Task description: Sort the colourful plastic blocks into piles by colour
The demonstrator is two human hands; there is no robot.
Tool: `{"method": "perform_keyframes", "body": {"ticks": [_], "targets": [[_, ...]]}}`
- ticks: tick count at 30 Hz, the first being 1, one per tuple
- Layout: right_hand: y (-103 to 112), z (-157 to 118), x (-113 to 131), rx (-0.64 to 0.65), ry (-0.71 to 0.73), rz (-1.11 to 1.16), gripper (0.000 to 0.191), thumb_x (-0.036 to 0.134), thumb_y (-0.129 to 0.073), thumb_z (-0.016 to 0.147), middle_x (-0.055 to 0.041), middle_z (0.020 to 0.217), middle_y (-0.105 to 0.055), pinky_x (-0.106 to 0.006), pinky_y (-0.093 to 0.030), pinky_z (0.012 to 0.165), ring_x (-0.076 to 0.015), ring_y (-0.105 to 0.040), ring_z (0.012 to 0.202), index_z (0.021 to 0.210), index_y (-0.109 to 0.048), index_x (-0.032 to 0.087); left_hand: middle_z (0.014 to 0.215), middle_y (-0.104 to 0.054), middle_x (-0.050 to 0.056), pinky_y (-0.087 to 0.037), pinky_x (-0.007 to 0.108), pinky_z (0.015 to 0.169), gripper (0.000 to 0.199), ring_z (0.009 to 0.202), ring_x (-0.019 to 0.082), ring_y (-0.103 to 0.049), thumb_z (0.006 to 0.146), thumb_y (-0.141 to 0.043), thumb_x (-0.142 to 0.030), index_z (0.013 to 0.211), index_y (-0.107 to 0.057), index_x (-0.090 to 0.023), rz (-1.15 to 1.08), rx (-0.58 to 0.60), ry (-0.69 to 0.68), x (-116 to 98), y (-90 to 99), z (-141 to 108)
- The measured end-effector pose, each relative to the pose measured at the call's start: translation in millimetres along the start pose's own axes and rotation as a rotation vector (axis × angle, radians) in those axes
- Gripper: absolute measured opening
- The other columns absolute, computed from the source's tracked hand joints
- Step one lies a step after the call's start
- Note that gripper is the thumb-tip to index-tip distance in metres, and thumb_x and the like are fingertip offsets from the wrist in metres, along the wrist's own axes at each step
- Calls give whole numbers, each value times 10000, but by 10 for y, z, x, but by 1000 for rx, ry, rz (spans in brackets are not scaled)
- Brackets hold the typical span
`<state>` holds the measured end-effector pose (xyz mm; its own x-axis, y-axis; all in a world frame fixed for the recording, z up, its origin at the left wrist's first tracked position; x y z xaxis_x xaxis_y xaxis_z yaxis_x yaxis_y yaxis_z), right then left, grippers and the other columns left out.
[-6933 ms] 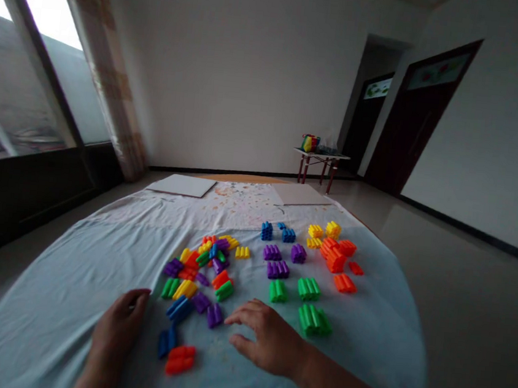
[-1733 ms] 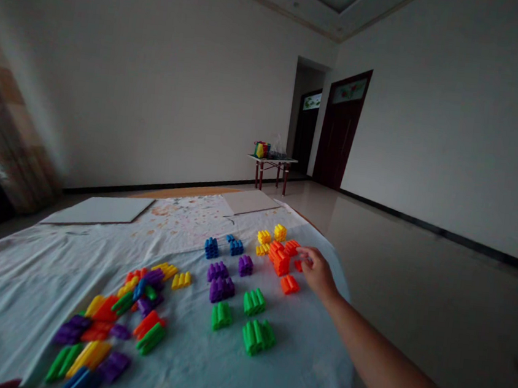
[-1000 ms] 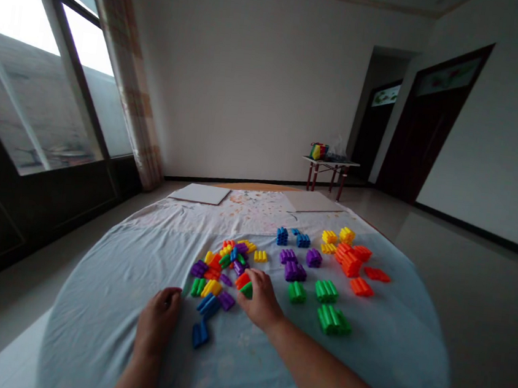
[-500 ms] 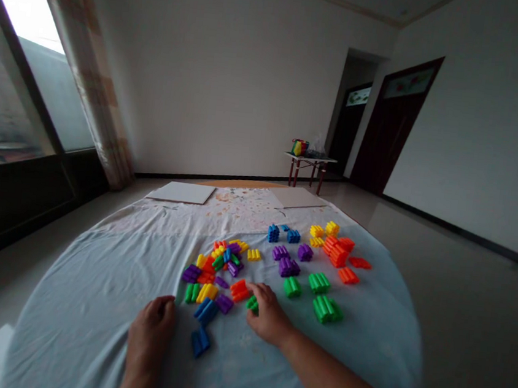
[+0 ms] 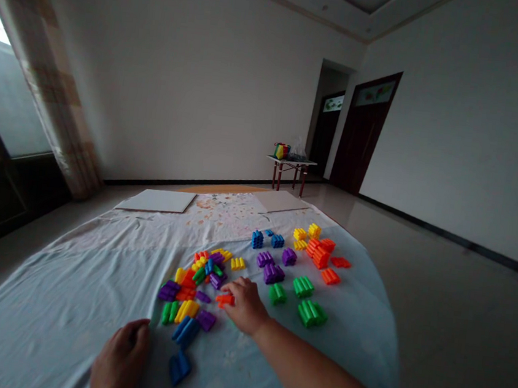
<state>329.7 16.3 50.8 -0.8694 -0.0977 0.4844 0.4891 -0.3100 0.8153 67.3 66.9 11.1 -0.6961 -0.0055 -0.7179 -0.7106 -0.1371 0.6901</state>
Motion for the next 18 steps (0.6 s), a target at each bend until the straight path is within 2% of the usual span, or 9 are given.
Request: {"method": "perform_keyframes", "body": {"ticks": [2,5,9,11,14,18], "targets": [[61,-127,108,-12,94,-31,248,155,-619,764,-53,994,-604,-317,-395,862,-196,-529,983,1005,-638,212,940,-659,69,-447,348,781,417,911,256,-603,741,-372,-495,921,-640,-231,6,-11,-7,-11,15,-4],[55,-381,305,42,256,-83,215,151,-578,799,-50,976,-588,-326,-383,852,-199,-507,966,1000,-628,211,958,-665,73,-452,346,785,419,910,254,-607,739,-376,-495,925,-639,-226,5,-4,-19,-25,17,-14],[-30,-618,465,154,392,-40,257,282,-632,768,-50,986,-582,-329,-386,855,-202,-510,964,1014,-632,205,974,-668,86,-461,345,787,445,918,260,-613,711,-378,-508,916,-637,-209,7,21,-2,-50,25,-29],[-32,-637,468,160,407,10,332,332,-650,735,-51,1008,-579,-330,-382,883,-202,-513,977,1043,-631,208,965,-671,79,-467,341,777,455,910,262,-616,700,-380,-521,913,-638,-212,9,14,-4,-79,42,-35],[-28,-608,397,133,395,37,409,302,-635,716,-64,1085,-576,-342,-376,910,-212,-513,998,1112,-608,206,939,-677,66,-478,335,746,460,868,260,-624,700,-383,-539,912,-640,-222,8,26,15,-42,20,-14],[-119,-590,291,160,389,51,323,254,-599,753,-51,1125,-591,-347,-380,906,-213,-515,1010,1072,-630,221,894,-683,41,-488,330,703,425,816,254,-628,713,-413,-549,895,-644,-242,31,-13,-7,147,-7,108]]}}
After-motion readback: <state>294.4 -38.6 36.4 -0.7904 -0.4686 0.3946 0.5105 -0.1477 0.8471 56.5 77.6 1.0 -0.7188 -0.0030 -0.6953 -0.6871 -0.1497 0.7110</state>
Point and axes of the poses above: each hand's wrist, its own z-axis towards the middle knuckle, its own y-axis out of the back of the hand, x = y × z, the point moved 9 cm from there along z, towards the middle knuckle
